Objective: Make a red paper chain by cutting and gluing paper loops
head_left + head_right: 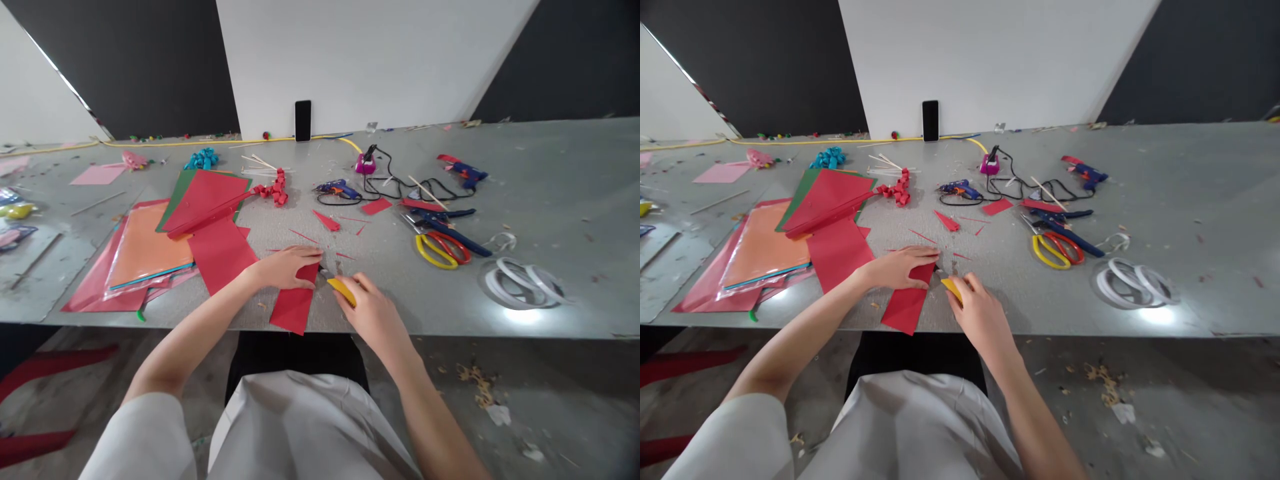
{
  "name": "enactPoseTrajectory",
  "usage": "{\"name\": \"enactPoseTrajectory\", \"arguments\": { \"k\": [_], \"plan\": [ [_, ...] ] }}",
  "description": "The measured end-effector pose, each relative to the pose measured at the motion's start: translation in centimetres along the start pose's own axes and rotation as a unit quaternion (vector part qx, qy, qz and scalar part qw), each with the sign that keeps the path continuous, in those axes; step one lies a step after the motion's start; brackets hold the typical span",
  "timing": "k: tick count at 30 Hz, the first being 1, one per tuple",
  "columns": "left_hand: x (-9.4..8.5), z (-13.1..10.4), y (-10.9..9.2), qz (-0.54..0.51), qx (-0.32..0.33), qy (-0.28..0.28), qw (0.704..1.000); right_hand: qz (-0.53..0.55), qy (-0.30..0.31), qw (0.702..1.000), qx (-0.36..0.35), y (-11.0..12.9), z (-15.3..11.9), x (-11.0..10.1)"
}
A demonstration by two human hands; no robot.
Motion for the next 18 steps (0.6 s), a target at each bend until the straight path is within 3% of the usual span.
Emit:
{"name": "enactPoseTrajectory", "arguments": {
  "k": [18],
  "plan": [
    [0.3, 0.2, 0.8, -0.018, -0.024, -0.005, 1.0, 0.014, 0.001, 1.0, 0.021, -1.0, 1.4, 0.4]
  ]
}}
Point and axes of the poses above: each hand's wrist, its own z-axis towards the middle knuckle, its own x-axis out of the palm, y = z × x, the point moved 2 cm from there along z, towards the middle knuckle, and after that the axes turned 5 degrees about y, right-handed, at the moved point
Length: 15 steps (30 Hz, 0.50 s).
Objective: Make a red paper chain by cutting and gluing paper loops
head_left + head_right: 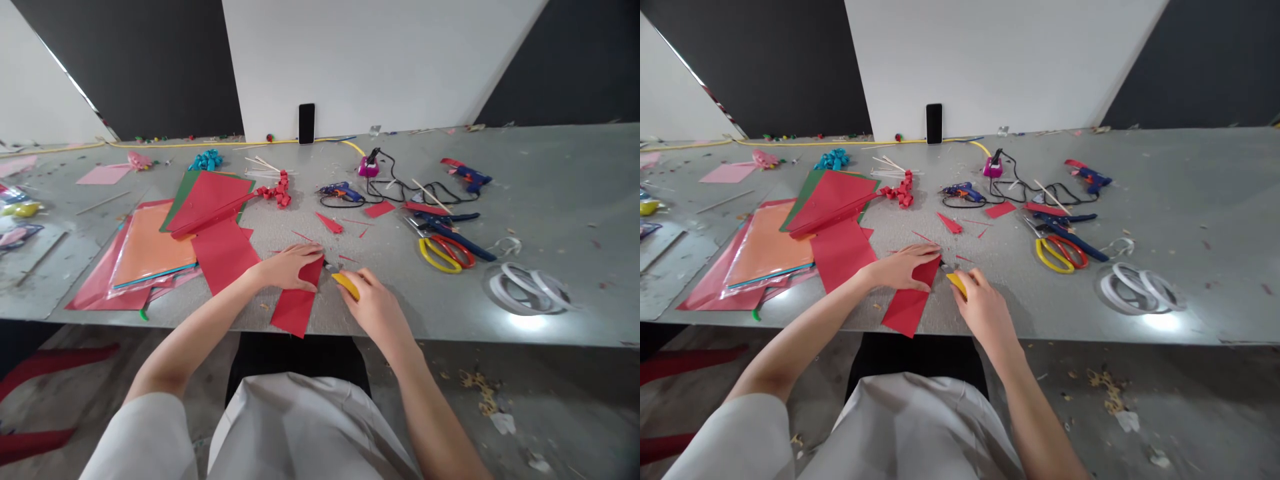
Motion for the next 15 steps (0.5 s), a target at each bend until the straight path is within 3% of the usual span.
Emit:
{"name": "enactPoseTrajectory", "arguments": {
  "k": [9, 15],
  "plan": [
    [0.1, 0.0, 0.2, -0.001, 0.015, -0.007, 1.0, -0.006, -0.018, 1.0, 0.01, -0.9, 1.3, -0.1],
    [-0.7, -0.2, 0.2, 0.002, -0.039, -0.029, 0.999, -0.027, -0.034, 0.998, 0.053, -3.2, 1.8, -1.2]
  ]
}}
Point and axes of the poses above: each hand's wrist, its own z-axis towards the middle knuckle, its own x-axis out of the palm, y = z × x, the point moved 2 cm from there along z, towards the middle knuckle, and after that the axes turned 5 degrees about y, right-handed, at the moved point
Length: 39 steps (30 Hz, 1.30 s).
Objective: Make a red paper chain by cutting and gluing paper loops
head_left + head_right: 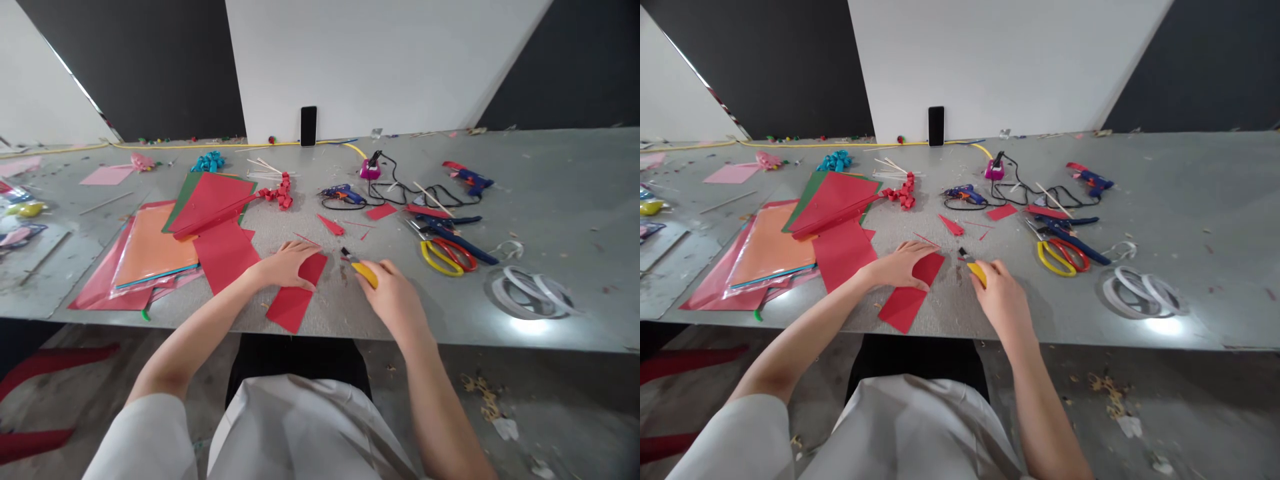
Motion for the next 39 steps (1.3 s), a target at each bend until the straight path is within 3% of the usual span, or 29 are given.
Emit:
{"name": "enactPoseTrajectory", "arguments": {
  "k": [6, 9, 14, 17, 21, 26, 31, 39],
  "plan": [
    [-1.1, -0.2, 1.9, -0.002, -0.057, -0.063, 0.996, -0.016, -0.042, 0.999, 0.026, -4.0, 0.5, -1.2],
    [-2.0, -0.4, 3.0, -0.05, -0.056, -0.129, 0.989, -0.022, -0.059, 0.997, 0.04, -5.9, 0.6, -1.6],
    [-5.5, -2.1, 5.1, -0.092, -0.057, -0.276, 0.955, -0.014, -0.064, 0.997, 0.047, -7.8, 0.2, -1.8],
    [-7.9, -4.6, 7.5, -0.095, -0.127, -0.343, 0.926, -0.012, -0.067, 0.997, 0.046, -8.4, 0.0, -1.6],
    [-9.7, -8.8, 10.9, -0.092, -0.237, -0.356, 0.899, 0.002, -0.076, 0.997, 0.033, -8.7, 0.0, -1.4],
    [-9.7, -12.0, 13.5, -0.044, -0.324, -0.326, 0.887, 0.008, -0.071, 0.997, 0.021, -8.8, 0.5, -1.2],
    [-9.0, -12.5, 14.3, 0.003, -0.372, -0.248, 0.895, -0.004, -0.055, 0.998, 0.006, -9.0, 1.0, -1.2],
    [-9.8, -12.5, 14.9, 0.027, -0.35, -0.297, 0.888, -0.03, -0.023, 0.999, -0.002, -10.2, 2.5, -1.4]
  ]
}}
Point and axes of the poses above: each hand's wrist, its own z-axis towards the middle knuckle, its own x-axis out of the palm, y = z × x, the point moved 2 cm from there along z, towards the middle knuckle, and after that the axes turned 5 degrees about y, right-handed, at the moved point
